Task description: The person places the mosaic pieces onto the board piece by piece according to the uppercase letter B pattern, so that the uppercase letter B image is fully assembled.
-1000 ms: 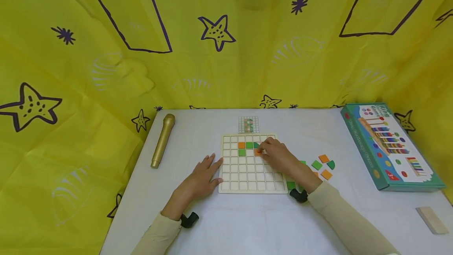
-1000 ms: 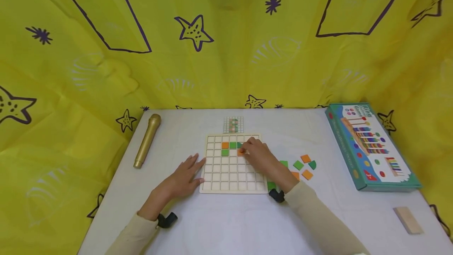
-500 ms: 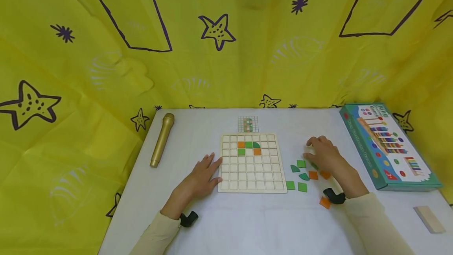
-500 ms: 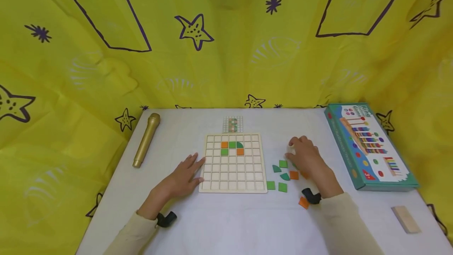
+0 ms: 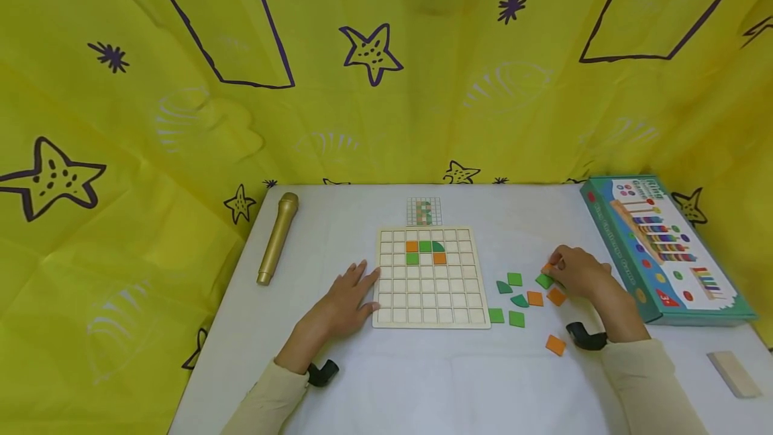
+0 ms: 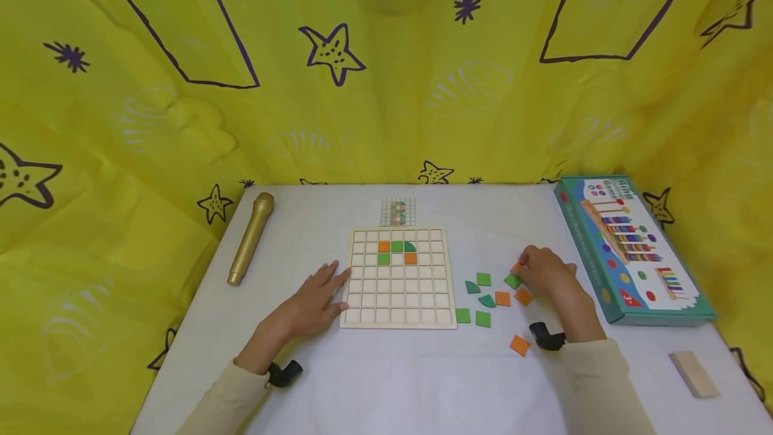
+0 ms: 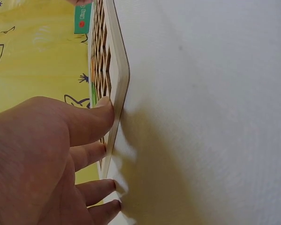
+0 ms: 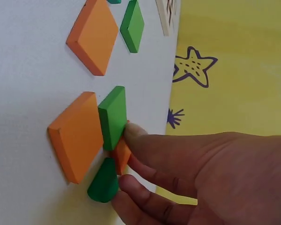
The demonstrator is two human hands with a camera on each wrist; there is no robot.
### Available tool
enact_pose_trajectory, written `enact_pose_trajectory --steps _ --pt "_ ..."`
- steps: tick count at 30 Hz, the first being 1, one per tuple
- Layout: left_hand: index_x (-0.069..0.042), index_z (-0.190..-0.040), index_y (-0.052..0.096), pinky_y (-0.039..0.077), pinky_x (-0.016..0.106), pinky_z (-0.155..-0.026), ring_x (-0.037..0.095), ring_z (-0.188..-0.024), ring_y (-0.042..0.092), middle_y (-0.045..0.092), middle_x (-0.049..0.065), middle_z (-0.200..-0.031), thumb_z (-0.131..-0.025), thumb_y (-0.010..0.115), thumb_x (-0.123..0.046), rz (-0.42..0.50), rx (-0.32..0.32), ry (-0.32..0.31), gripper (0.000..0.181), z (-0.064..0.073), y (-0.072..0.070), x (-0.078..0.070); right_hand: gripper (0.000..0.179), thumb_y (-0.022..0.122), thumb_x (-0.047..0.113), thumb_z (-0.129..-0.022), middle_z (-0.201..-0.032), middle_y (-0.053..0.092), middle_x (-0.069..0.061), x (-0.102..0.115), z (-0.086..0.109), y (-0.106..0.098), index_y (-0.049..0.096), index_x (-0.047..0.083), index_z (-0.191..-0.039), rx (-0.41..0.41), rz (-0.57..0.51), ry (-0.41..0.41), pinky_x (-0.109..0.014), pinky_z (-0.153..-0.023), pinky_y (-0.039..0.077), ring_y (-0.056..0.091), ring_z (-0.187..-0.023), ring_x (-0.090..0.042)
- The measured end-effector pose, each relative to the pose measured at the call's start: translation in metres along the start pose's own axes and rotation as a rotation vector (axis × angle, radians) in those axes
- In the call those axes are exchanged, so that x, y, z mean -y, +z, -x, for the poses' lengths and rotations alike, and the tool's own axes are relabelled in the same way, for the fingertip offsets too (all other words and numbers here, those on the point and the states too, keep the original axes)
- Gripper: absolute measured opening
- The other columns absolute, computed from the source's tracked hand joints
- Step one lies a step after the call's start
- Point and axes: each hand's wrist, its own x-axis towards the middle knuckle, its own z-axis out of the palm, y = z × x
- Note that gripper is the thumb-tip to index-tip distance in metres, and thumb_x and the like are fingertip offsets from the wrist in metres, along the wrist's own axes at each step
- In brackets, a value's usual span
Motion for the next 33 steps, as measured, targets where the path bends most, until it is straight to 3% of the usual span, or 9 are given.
enact_pose_trajectory --steps 9,17,25,33 --pt "-0.014 -0.167 0.033 0.019 0.06 -0.13 0.041 -0.162 0.015 0.019 0.019 -0.175 -0.109 0.058 -0.038 0.007 0.008 -0.006 0.068 0.0 0.0 -0.001 0.029 0.059 0.017 -0.106 -0.109 0.058 -0.029 -0.003 -0.013 0.014 0.057 -0.009 -0.12 -0.078 -0.067 -0.039 -0.06 -0.085 0.048 0.056 -0.097 -0.041" --pt "-0.014 -0.167 0.032 0.019 0.06 -0.13 0.041 -0.162 0.015 0.02 0.02 -0.175 -0.109 0.058 -0.037 0.014 0.007 -0.006 0.068 0.0 -0.001 -0.001 0.033 0.062 0.009 -0.104 -0.122 0.053 -0.033 0.003 -0.018 0.026 0.057 -0.013 -0.129 -0.116 -0.172 -0.127 -0.062 -0.099 0.052 0.058 -0.11 -0.045" --pt "-0.012 -0.167 0.033 0.019 0.06 -0.129 0.042 -0.162 0.016 0.02 0.02 -0.174 -0.109 0.059 -0.036 0.023 0.0 -0.002 0.067 0.001 -0.002 -0.001 0.029 0.061 0.005 -0.106 -0.124 0.052 -0.031 0.003 -0.025 0.033 0.058 -0.011 -0.13 -0.127 -0.169 -0.122 -0.062 -0.102 0.051 0.056 -0.11 -0.042" --pt "-0.013 -0.167 0.033 0.02 0.06 -0.129 0.042 -0.162 0.016 0.02 0.02 -0.174 -0.109 0.058 -0.036 0.014 -0.001 0.003 0.067 0.001 -0.001 0.0 0.029 0.061 0.001 -0.104 -0.122 0.054 -0.033 0.016 -0.031 0.04 0.059 -0.013 -0.129 -0.153 -0.135 -0.177 -0.063 -0.101 0.052 0.059 -0.109 -0.044"
